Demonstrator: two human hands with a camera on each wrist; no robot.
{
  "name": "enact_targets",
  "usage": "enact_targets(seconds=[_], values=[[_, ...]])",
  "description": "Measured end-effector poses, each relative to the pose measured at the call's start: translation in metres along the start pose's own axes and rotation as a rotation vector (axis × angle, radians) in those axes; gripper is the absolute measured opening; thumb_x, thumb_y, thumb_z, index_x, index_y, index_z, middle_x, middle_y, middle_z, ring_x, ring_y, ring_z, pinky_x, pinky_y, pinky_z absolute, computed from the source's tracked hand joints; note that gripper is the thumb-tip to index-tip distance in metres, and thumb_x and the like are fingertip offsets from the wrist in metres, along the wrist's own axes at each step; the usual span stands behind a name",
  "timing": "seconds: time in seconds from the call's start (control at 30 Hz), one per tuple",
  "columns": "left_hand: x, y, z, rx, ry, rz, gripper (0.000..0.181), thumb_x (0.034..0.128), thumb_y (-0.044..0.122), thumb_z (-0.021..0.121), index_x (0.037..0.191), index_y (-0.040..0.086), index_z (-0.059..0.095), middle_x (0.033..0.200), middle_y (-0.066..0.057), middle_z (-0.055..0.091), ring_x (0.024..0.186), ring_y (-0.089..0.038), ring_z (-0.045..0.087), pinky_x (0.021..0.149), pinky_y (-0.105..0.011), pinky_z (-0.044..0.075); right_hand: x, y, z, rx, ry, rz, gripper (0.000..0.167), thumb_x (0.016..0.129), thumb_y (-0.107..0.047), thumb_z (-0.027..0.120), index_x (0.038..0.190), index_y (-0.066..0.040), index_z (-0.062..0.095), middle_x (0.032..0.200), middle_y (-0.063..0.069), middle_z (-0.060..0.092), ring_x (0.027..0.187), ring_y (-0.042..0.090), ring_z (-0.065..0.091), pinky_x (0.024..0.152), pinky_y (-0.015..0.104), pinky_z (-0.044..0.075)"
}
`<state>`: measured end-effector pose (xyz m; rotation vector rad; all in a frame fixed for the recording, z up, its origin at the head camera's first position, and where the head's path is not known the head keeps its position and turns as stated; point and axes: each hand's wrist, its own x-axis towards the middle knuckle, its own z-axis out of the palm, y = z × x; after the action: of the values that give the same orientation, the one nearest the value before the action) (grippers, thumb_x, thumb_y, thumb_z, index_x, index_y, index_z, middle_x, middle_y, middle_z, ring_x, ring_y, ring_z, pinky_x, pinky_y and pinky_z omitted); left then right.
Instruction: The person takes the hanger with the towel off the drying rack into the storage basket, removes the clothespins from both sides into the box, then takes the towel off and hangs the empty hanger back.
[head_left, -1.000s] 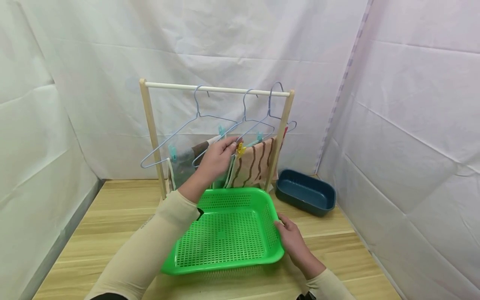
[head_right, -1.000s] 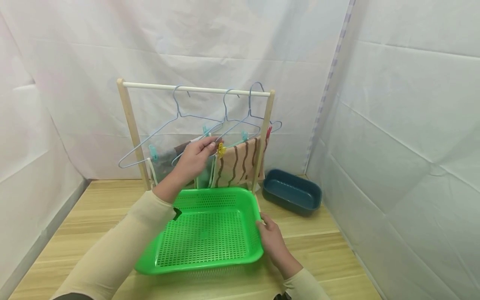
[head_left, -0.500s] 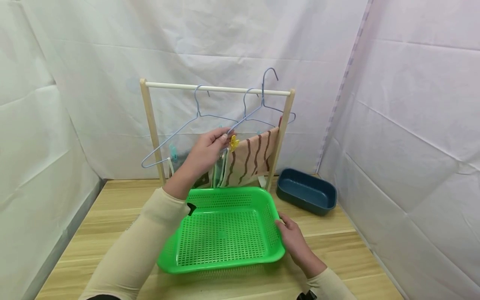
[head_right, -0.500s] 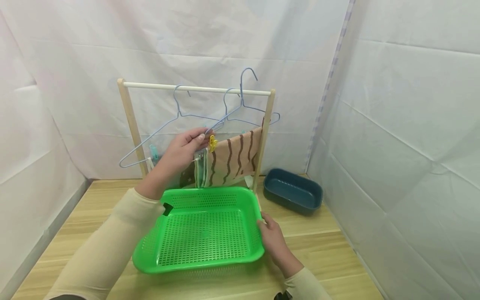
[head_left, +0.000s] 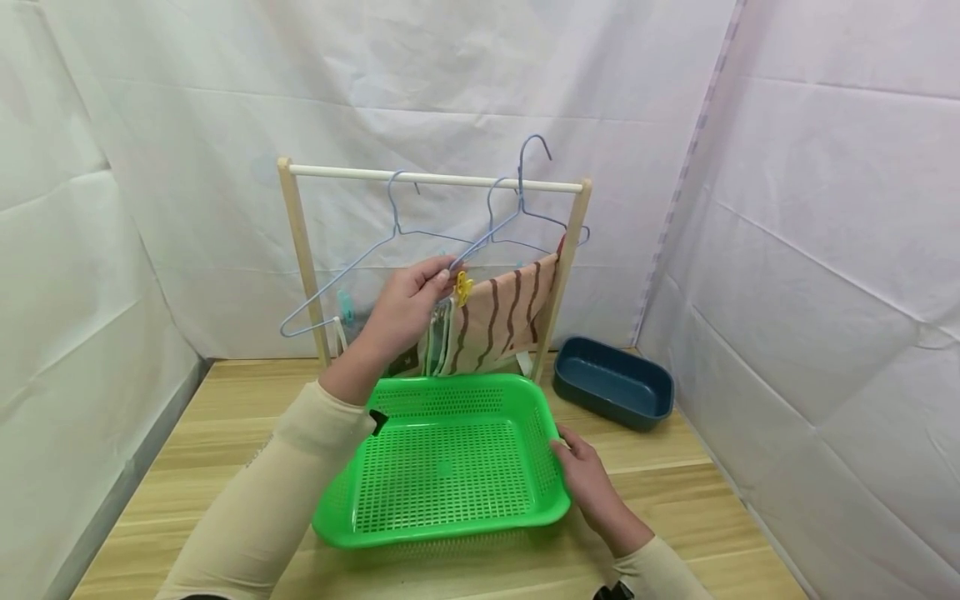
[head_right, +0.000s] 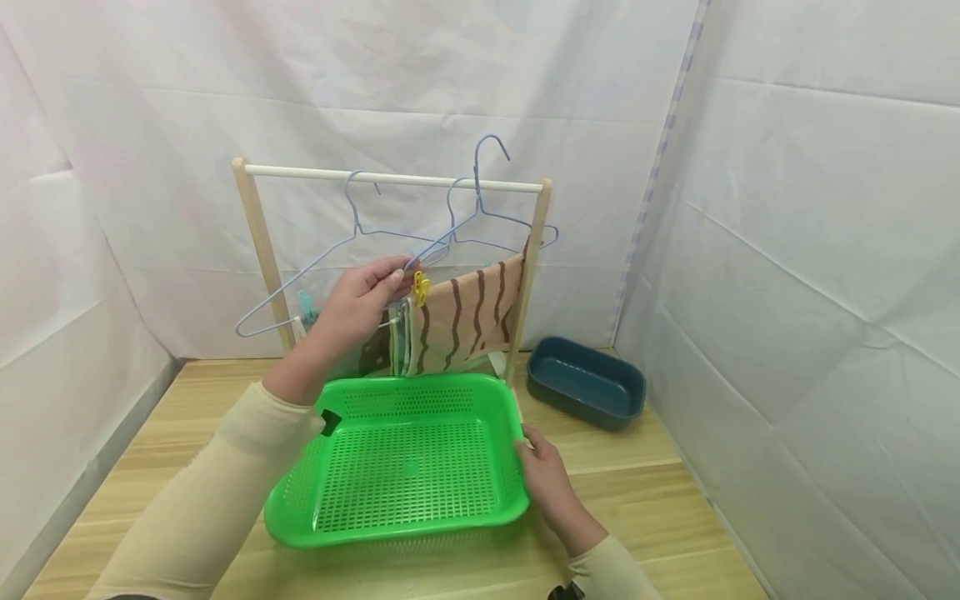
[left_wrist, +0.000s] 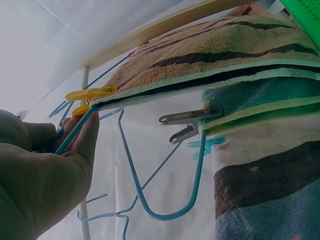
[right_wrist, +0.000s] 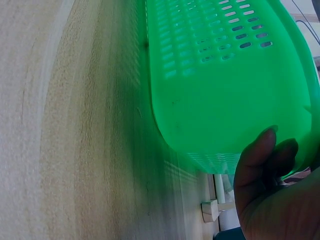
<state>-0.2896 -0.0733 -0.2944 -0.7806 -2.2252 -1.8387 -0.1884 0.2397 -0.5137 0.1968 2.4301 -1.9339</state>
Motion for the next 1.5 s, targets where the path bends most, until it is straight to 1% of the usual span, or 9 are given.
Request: enact_targets(seconds=[0.1,0.27,0.37,0.5,0.67,0.83,1.03,1.27,1.5], values=[[0.001,-0.002,0.004,-0.008,0.031,0.011,0.040,0.1212,0.012,0.045,0.156,-0.001,0.059,0.151,-0.018,0.067,0.142,-0.026,0.064,0.113,-0.032,0.055,0.000,0.000,0.000,-0.006,0.002,-0.004,0.050,0.118,-0.021,0.052,0.162,0.003,0.050,0.132,0.025,0.070,0.100,0.028,0.072,0.081,0.036,0.060],[0.001,-0.004,0.006,-0.006,0.068,0.029,0.040,0.1214,0.013,0.045,0.156,-0.001,0.060,0.152,-0.019,0.066,0.144,-0.025,0.063,0.115,-0.032,0.054,0.000,0.000,0.000,-0.008,0.002,-0.005,0.049,0.118,-0.020,0.052,0.161,0.004,0.051,0.132,0.025,0.069,0.100,0.028,0.072,0.082,0.035,0.060],[0.001,-0.004,0.006,-0.005,0.074,0.031,0.040,0.1216,0.015,0.045,0.155,-0.001,0.060,0.153,-0.020,0.065,0.143,-0.025,0.063,0.115,-0.033,0.054,0.000,0.000,0.000,-0.007,0.001,-0.005,0.049,0.118,-0.020,0.052,0.160,0.003,0.051,0.132,0.024,0.070,0.099,0.028,0.072,0.081,0.036,0.060],[-0.002,-0.001,0.002,0.001,0.072,0.014,0.040,0.1216,0.015,0.045,0.155,0.000,0.060,0.153,-0.018,0.066,0.143,-0.024,0.063,0.114,-0.032,0.054,0.000,0.000,0.000,-0.009,0.001,-0.003,0.049,0.118,-0.021,0.052,0.161,0.004,0.051,0.131,0.024,0.070,0.099,0.028,0.073,0.080,0.035,0.060],[-0.008,0.002,-0.004,0.029,0.069,0.005,0.039,0.1215,0.015,0.045,0.155,0.002,0.061,0.150,-0.013,0.068,0.140,-0.025,0.065,0.113,-0.034,0.055,-0.001,-0.001,0.000,-0.005,-0.001,-0.002,0.049,0.118,-0.022,0.052,0.161,0.003,0.051,0.127,0.025,0.071,0.097,0.028,0.073,0.079,0.035,0.061],[-0.014,0.003,-0.010,0.041,0.053,0.004,0.040,0.1217,0.015,0.044,0.156,0.001,0.059,0.153,-0.016,0.066,0.140,-0.027,0.066,0.114,-0.035,0.055,-0.001,-0.002,0.000,-0.010,0.000,0.002,0.050,0.118,-0.023,0.052,0.161,0.003,0.051,0.126,0.023,0.071,0.096,0.027,0.073,0.078,0.035,0.061],[-0.024,0.004,-0.019,0.030,0.033,0.033,0.041,0.1215,0.013,0.044,0.157,-0.001,0.057,0.152,-0.016,0.066,0.140,-0.027,0.065,0.113,-0.033,0.055,-0.001,-0.001,0.000,-0.003,0.000,0.002,0.050,0.118,-0.024,0.053,0.161,0.002,0.051,0.129,0.023,0.070,0.098,0.027,0.073,0.079,0.036,0.060],[-0.036,0.012,-0.033,0.031,0.016,0.037,0.042,0.1217,0.015,0.044,0.158,-0.002,0.056,0.154,-0.016,0.065,0.139,-0.030,0.067,0.116,-0.037,0.054,0.001,0.003,0.001,-0.003,0.009,0.004,0.048,0.118,-0.023,0.054,0.160,0.001,0.054,0.128,0.022,0.070,0.095,0.026,0.072,0.079,0.035,0.060],[-0.046,0.017,-0.048,0.053,0.030,0.045,0.041,0.1212,0.014,0.045,0.157,-0.002,0.057,0.152,-0.016,0.067,0.138,-0.031,0.067,0.114,-0.033,0.054,0.001,0.002,0.000,-0.011,-0.002,0.004,0.050,0.119,-0.026,0.052,0.161,0.002,0.051,0.128,0.022,0.071,0.099,0.028,0.073,0.079,0.036,0.060]])
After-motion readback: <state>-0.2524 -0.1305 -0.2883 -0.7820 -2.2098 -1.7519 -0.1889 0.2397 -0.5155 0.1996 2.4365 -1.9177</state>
